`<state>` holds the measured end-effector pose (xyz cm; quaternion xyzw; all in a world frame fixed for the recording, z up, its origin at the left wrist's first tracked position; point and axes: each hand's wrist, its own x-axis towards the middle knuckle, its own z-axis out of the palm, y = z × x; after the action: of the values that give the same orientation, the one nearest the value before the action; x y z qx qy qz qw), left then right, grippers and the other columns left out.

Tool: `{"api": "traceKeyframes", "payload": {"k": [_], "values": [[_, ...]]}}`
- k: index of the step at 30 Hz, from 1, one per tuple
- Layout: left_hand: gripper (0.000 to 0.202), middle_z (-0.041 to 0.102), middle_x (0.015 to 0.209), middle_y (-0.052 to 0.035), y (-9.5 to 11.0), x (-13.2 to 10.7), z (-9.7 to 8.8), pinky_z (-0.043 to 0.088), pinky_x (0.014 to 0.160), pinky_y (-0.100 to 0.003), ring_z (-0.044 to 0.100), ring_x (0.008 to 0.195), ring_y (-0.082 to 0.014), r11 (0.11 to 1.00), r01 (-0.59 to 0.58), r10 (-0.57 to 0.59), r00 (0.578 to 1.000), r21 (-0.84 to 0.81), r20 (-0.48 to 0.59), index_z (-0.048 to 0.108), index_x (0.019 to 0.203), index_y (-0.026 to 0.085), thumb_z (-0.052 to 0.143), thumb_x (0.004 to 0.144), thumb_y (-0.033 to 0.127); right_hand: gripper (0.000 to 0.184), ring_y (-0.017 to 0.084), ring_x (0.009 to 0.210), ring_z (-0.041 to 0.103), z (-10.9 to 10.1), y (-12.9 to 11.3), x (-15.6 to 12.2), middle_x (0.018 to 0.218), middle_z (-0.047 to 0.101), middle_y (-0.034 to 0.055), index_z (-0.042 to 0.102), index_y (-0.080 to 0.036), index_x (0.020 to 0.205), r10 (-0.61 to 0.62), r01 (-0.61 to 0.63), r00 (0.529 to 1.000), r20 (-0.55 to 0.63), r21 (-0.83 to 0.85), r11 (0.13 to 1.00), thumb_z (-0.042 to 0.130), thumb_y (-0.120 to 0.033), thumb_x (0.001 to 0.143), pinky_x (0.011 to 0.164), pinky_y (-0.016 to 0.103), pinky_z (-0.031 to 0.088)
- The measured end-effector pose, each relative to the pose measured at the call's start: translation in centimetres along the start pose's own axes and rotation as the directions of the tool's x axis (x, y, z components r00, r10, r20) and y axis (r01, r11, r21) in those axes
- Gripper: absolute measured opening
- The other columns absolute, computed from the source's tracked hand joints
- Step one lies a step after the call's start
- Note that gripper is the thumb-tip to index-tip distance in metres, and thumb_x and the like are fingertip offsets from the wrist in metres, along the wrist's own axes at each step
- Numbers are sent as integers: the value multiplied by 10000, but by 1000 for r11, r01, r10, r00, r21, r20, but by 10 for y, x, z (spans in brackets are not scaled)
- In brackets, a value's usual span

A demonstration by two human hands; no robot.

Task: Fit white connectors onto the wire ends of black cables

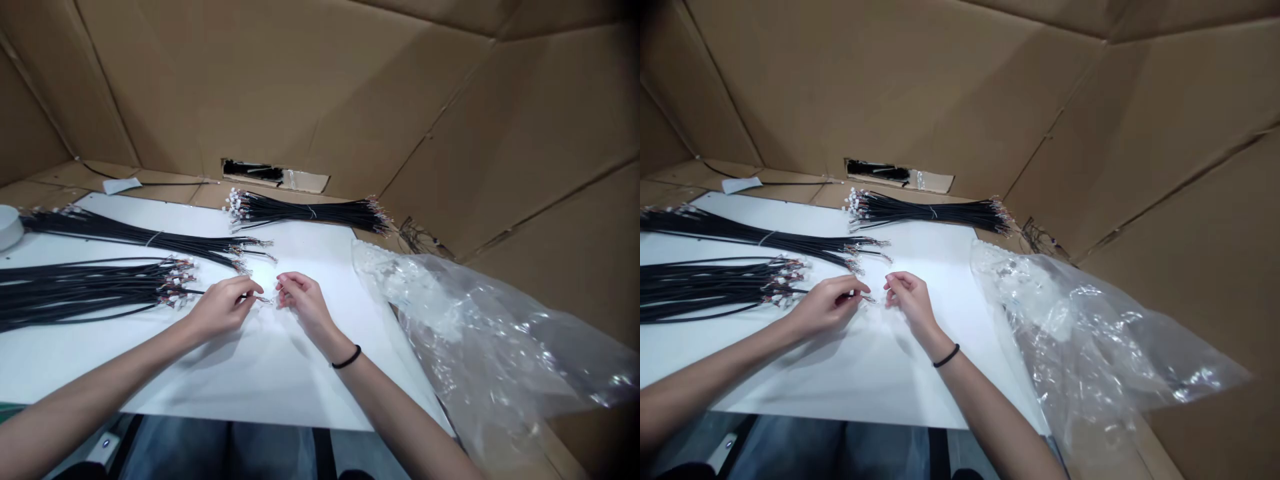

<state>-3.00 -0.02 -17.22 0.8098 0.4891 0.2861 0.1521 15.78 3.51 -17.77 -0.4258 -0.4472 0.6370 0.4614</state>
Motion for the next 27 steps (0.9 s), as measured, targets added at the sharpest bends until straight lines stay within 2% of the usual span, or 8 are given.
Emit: {"api": "traceKeyframes", "payload": {"k": [5,9,12,15,19,27], "values": [[218,681,932,-57,1,-6,3,479,752,-255,634,846,-161,996,-10,1,995,-85,-98,622,1045,166,433,942,198,179,88,481,493,0,7,-2,675,573,-26,641,-204,855,-3,3,1000,-14,-17,1000,668,-306,711,396,198,424],[204,619,859,-49,2,-7,3,445,667,-225,572,761,-136,986,-133,116,980,-98,-165,597,1038,155,433,929,102,132,74,445,423,1,10,-10,579,486,-47,649,-182,825,23,-23,1000,-14,-36,999,596,-284,759,363,177,352],[248,567,838,-29,1,-8,2,406,620,-202,512,707,-112,981,-157,137,977,-116,-166,586,1050,163,439,902,30,142,66,403,384,1,9,-14,490,436,-64,644,-167,778,59,-57,998,20,-79,995,578,-292,776,369,179,315],[268,549,843,-23,0,-9,2,390,608,-191,484,689,-100,979,-143,121,980,-143,-155,576,1053,166,437,895,0,151,55,363,349,2,6,-15,461,430,-72,622,-162,740,73,-61,994,83,-143,988,618,-313,741,364,190,263],[257,555,869,-34,1,-9,1,397,629,-195,506,734,-107,978,-132,109,983,-159,-147,567,1051,163,440,898,-1,196,50,442,363,7,2,-18,590,485,-40,617,-156,720,-12,45,990,141,-234,971,719,-317,675,412,194,268],[257,567,881,-44,3,-9,0,412,625,-189,527,731,-102,975,-143,120,983,-167,-140,579,1041,159,438,898,-2,255,48,479,325,11,8,-24,669,451,-44,594,-170,738,-20,58,989,145,-264,963,790,-312,657,426,201,271]]}}
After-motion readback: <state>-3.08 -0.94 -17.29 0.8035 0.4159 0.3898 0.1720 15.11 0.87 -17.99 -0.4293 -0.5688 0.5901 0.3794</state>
